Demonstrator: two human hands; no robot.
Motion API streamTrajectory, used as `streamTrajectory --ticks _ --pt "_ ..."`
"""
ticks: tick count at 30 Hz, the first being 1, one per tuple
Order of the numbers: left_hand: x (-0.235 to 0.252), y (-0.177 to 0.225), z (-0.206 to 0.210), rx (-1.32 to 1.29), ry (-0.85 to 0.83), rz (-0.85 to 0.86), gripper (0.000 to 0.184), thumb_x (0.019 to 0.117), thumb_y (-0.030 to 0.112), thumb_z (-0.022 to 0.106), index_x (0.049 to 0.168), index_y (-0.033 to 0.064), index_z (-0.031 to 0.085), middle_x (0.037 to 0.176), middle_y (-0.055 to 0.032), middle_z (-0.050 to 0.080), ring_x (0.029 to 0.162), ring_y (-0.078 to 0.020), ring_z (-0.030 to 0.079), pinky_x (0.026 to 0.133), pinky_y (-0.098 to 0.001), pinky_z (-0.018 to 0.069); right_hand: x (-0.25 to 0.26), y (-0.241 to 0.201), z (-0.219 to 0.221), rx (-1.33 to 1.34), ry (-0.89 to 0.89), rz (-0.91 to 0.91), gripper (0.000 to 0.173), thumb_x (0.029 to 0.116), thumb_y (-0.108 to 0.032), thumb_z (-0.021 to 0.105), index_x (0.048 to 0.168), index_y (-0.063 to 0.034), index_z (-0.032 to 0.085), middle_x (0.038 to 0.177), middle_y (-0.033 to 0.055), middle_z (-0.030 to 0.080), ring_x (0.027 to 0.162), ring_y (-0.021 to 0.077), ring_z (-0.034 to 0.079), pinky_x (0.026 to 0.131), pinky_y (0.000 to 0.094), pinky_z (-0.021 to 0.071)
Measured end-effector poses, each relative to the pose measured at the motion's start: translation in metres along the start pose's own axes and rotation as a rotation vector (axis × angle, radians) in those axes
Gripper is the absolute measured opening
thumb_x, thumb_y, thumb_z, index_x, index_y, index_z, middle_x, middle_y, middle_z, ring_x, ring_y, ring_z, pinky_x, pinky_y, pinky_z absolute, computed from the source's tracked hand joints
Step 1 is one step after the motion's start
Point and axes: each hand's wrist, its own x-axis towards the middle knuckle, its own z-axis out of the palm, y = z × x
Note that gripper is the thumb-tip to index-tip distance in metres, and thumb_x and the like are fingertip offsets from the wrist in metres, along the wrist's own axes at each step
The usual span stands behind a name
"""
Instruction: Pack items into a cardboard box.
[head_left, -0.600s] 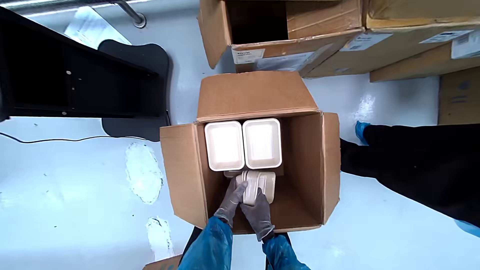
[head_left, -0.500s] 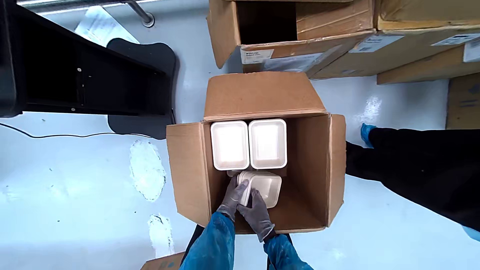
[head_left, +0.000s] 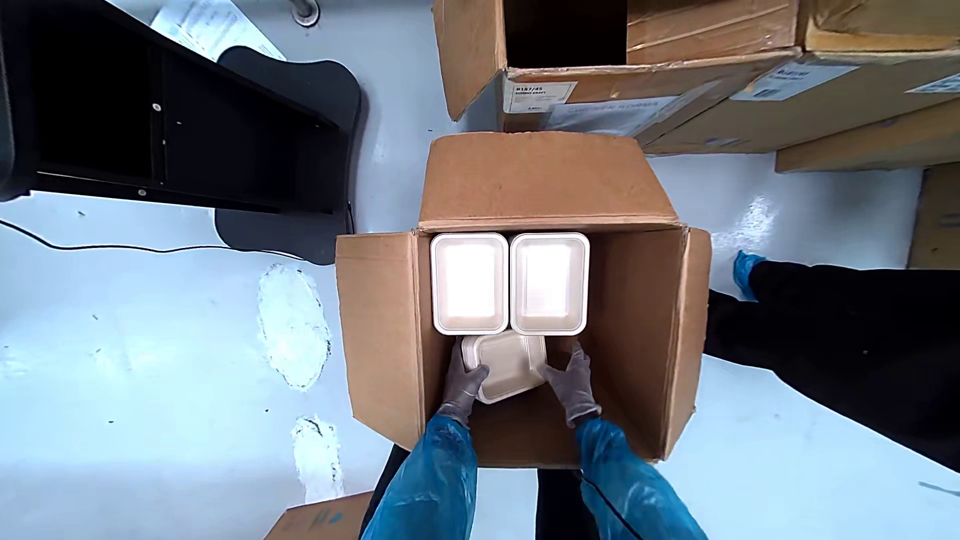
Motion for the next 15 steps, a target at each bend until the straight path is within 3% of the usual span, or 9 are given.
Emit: streamTrajectory --ticks 1,2,4,8,10,12,14,15 --pt "0.000 -0.001 -0.001 -0.056 -0.025 0.009 0.093 0.0829 0.013 0.071 0.164 0.0156 0.024 0.159 -0.0183 0.040 0.142 -0.0325 0.044 0.111 -0.0538 0.0430 0.016 0.012 0.001 0.048 -0.102 0.051 0.102 0.0799 -0.020 0.088 0.160 -0.0083 0.027 0.157 0.0261 0.039 0.142 0.0419 0.043 0.114 0.0583 0.0404" --pt "0.000 -0.001 -0.002 -0.092 -0.053 0.007 0.092 0.0817 0.014 0.068 0.163 0.0139 0.025 0.160 -0.0169 0.040 0.144 -0.0307 0.043 0.113 -0.0524 0.0415 0.030 0.023 0.005 0.110 -0.199 0.092 0.098 0.0820 -0.025 0.086 0.161 -0.0127 0.030 0.155 0.0210 0.045 0.140 0.0366 0.047 0.112 0.0559 0.0424" --pt "-0.001 0.001 -0.002 -0.096 -0.079 -0.023 0.087 0.0808 0.017 0.067 0.161 0.0150 0.031 0.158 -0.0136 0.043 0.141 -0.0280 0.045 0.111 -0.0504 0.0426 0.049 0.035 0.018 0.228 -0.303 0.152 0.081 0.0811 -0.031 0.085 0.151 -0.0151 0.047 0.141 0.0134 0.060 0.129 0.0276 0.058 0.106 0.0508 0.0490" --pt "0.008 0.006 0.006 0.123 0.106 -0.096 0.071 0.1017 0.019 0.060 0.165 0.0188 0.025 0.164 -0.0168 0.037 0.147 -0.0390 0.040 0.114 -0.0619 0.0374 0.075 0.027 0.048 0.114 -0.211 0.101 0.066 0.0852 -0.028 0.084 0.140 -0.0038 0.056 0.132 0.0201 0.064 0.124 0.0331 0.061 0.106 0.0557 0.0482" --pt "0.016 0.006 0.014 0.296 0.192 -0.106 0.072 0.1023 0.020 0.059 0.165 0.0155 0.023 0.163 -0.0198 0.036 0.144 -0.0406 0.043 0.113 -0.0620 0.0395 0.076 0.019 0.063 0.033 -0.132 0.045 0.060 0.0881 -0.029 0.081 0.136 -0.0013 0.059 0.128 0.0231 0.065 0.121 0.0369 0.062 0.104 0.0584 0.0485" --pt "0.021 0.010 0.020 0.427 0.217 -0.078 0.073 0.1009 0.022 0.059 0.163 0.0085 0.024 0.165 -0.0197 0.032 0.147 -0.0368 0.040 0.117 -0.0568 0.0371 0.076 0.011 0.082 -0.040 -0.095 0.021 0.055 0.0900 -0.033 0.079 0.130 0.0006 0.062 0.123 0.0253 0.067 0.116 0.0403 0.064 0.099 0.0605 0.0497" --pt "0.037 0.005 0.022 0.502 0.199 -0.094 0.069 0.1014 0.027 0.059 0.160 0.0057 0.031 0.167 -0.0169 0.029 0.153 -0.0305 0.031 0.124 -0.0517 0.0283 0.072 -0.001 0.098 -0.131 -0.074 0.018 0.054 0.0917 -0.032 0.077 0.131 0.0024 0.061 0.129 0.0273 0.063 0.121 0.0422 0.061 0.102 0.0598 0.0486" --pt "0.047 0.000 0.023 0.536 0.178 -0.114 0.065 0.1026 0.031 0.058 0.158 0.0050 0.035 0.166 -0.0168 0.031 0.153 -0.0299 0.031 0.124 -0.0512 0.0280 0.069 -0.008 0.103 -0.147 -0.047 0.041 0.056 0.0920 -0.030 0.076 0.134 0.0022 0.060 0.135 0.0273 0.060 0.126 0.0420 0.058 0.106 0.0587 0.0467"
